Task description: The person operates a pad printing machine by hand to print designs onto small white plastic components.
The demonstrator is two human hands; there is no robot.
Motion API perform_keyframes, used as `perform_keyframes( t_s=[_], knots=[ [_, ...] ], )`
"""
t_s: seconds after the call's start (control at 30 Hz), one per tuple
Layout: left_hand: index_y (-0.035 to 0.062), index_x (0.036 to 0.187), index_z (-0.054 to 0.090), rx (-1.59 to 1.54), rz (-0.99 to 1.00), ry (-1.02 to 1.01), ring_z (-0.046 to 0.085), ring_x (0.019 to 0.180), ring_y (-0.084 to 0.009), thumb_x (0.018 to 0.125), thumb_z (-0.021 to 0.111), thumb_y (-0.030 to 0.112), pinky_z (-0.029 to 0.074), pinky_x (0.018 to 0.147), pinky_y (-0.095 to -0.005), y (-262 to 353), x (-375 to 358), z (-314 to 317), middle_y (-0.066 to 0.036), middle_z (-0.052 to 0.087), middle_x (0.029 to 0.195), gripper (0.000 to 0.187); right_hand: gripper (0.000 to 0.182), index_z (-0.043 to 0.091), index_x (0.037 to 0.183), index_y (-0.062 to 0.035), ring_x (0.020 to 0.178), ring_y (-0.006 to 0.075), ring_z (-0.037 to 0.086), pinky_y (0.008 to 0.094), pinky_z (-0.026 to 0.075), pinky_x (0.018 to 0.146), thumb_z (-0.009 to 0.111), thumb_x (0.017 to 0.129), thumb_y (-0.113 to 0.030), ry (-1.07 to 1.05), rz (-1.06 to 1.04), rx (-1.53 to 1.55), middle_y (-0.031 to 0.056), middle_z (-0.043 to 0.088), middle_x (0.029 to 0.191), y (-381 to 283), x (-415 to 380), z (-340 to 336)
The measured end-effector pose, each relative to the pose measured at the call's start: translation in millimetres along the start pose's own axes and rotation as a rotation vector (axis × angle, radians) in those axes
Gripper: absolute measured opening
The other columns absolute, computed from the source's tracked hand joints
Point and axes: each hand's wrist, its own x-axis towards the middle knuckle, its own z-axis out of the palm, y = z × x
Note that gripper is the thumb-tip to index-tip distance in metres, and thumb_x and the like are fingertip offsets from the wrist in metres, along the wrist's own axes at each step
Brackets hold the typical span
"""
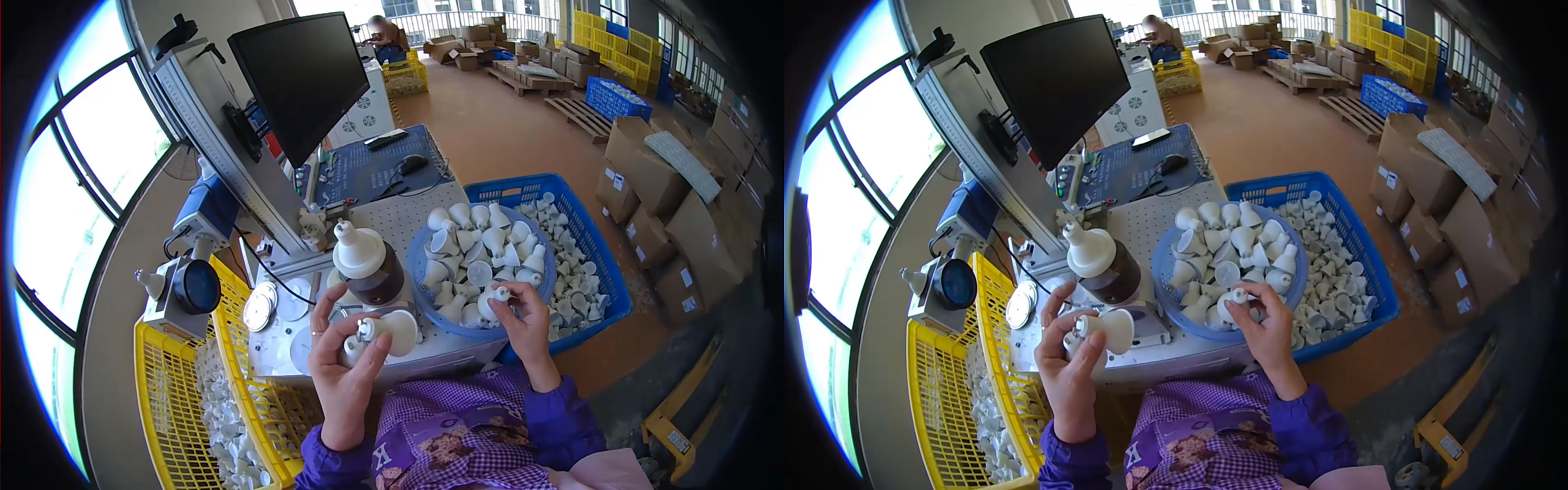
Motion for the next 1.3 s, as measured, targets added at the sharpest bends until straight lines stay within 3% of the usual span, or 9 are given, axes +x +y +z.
perform_keyframes(
  t_s=[0.07, 0.13, 0.23, 0.4, 0.5, 0.77, 0.97, 1.03, 1.3],
  knots=[
    [0.004, 0.094, 0.069, -0.157, -0.022, -0.002, 0.039, 0.127, -0.0257, 0.074, 0.075, 0.009, 0.034, 0.102, -0.0386, 9.5, 33.0, 4.2, -0.015, 0.044, 0.133, 0.022, 0.022, 0.06, 0.102, 0.0009, 0.077, 0.0099, 0.059, 0.0245, 0.049, 0.067, 0.069, 0.082, -0.004, -0.026, 0.091, 0.134, 0.0056, 0.066, 0.091, -8.2, 2.3, 5.1],
    [0.0005, 0.095, 0.068, -0.128, -0.01, -0.003, 0.048, 0.119, -0.0227, 0.075, 0.075, 0.01, 0.04, 0.097, -0.0346, 8.1, 61.2, 7.9, -0.014, 0.045, 0.132, 0.023, 0.022, 0.06, 0.102, 0.0008, 0.078, 0.0095, 0.059, 0.0239, 0.048, 0.069, 0.069, 0.082, -0.005, -0.061, 0.075, 0.165, 0.0049, 0.065, 0.091, -22.4, 11.1, 11.7],
    [-0.0073, 0.1, 0.064, -0.225, -0.154, -0.127, 0.061, 0.093, -0.0133, 0.078, 0.075, 0.01, 0.049, 0.077, -0.0228, 5.5, 88.5, 12.7, -0.013, 0.052, 0.124, 0.031, 0.023, 0.061, 0.102, -0.0001, 0.081, 0.0089, 0.058, 0.0227, 0.046, 0.071, 0.07, 0.083, -0.008, -0.13, 0.011, 0.199, 0.0038, 0.065, 0.091, -51.0, 33.4, 24.1],
    [-0.0035, 0.099, 0.065, -0.251, -0.204, -0.052, 0.059, 0.096, -0.0148, 0.078, 0.073, 0.007, 0.049, 0.079, -0.0244, 19.5, 81.1, -10.0, -0.011, 0.061, 0.11, 0.024, 0.025, 0.06, 0.101, -0.0012, 0.087, 0.0108, 0.059, 0.0252, 0.05, 0.076, 0.07, 0.084, -0.015, -0.261, -0.156, 0.201, 0.0076, 0.065, 0.101, -83.8, 76.5, 63.5],
    [-0.0025, 0.099, 0.065, -0.333, -0.069, 0.129, 0.059, 0.099, -0.0188, 0.079, 0.066, 0.002, 0.049, 0.084, -0.0293, 20.6, 62.0, -34.0, -0.013, 0.06, 0.111, 0.021, 0.026, 0.062, 0.095, -0.0011, 0.081, 0.0156, 0.063, 0.0291, 0.048, 0.072, 0.072, 0.082, -0.021, -0.254, -0.193, 0.311, 0.0086, 0.067, 0.086, -93.2, 91.8, 102.6],
    [0.0001, 0.097, 0.066, -0.429, -0.175, 0.284, 0.058, 0.105, -0.022, 0.078, 0.065, -0.001, 0.047, 0.09, -0.0336, -7.4, 12.0, -72.4, -0.014, 0.06, 0.114, 0.018, 0.025, 0.061, 0.09, -0.0002, 0.076, 0.0221, 0.067, 0.0316, 0.05, 0.068, 0.072, 0.08, -0.021, -0.399, -0.24, 0.158, 0.0126, 0.067, 0.082, -83.7, 104.2, 140.9],
    [0.0001, 0.094, 0.065, -0.487, -0.28, 0.267, 0.056, 0.107, -0.0223, 0.078, 0.065, -0.001, 0.045, 0.092, -0.0327, -22.3, -3.2, -70.3, -0.014, 0.059, 0.115, 0.016, 0.027, 0.061, 0.093, 0.0004, 0.076, 0.023, 0.067, 0.0313, 0.05, 0.068, 0.071, 0.082, -0.022, -0.375, -0.281, 0.15, 0.0137, 0.067, 0.082, -81.6, 104.1, 142.2],
    [0.0, 0.093, 0.065, -0.516, -0.315, 0.252, 0.056, 0.107, -0.0223, 0.078, 0.065, -0.001, 0.044, 0.092, -0.0325, -21.7, -6.8, -67.8, -0.014, 0.059, 0.115, 0.015, 0.034, 0.057, 0.101, 0.001, 0.09, 0.0156, 0.064, 0.0283, 0.049, 0.083, 0.068, 0.085, -0.026, -0.485, -0.257, 0.094, 0.0095, 0.067, 0.092, -80.1, 107.2, 138.4],
    [-0.0005, 0.093, 0.066, -0.488, -0.372, 0.233, 0.056, 0.106, -0.0217, 0.077, 0.066, -0.001, 0.044, 0.091, -0.0323, -38.2, -20.0, -68.0, -0.013, 0.059, 0.115, 0.016, 0.034, 0.058, 0.1, -0.0006, 0.087, 0.0196, 0.063, 0.0305, 0.048, 0.077, 0.068, 0.084, -0.03, -0.418, -0.292, 0.102, 0.0108, 0.065, 0.089, -78.0, 103.4, 141.8]
  ],
)
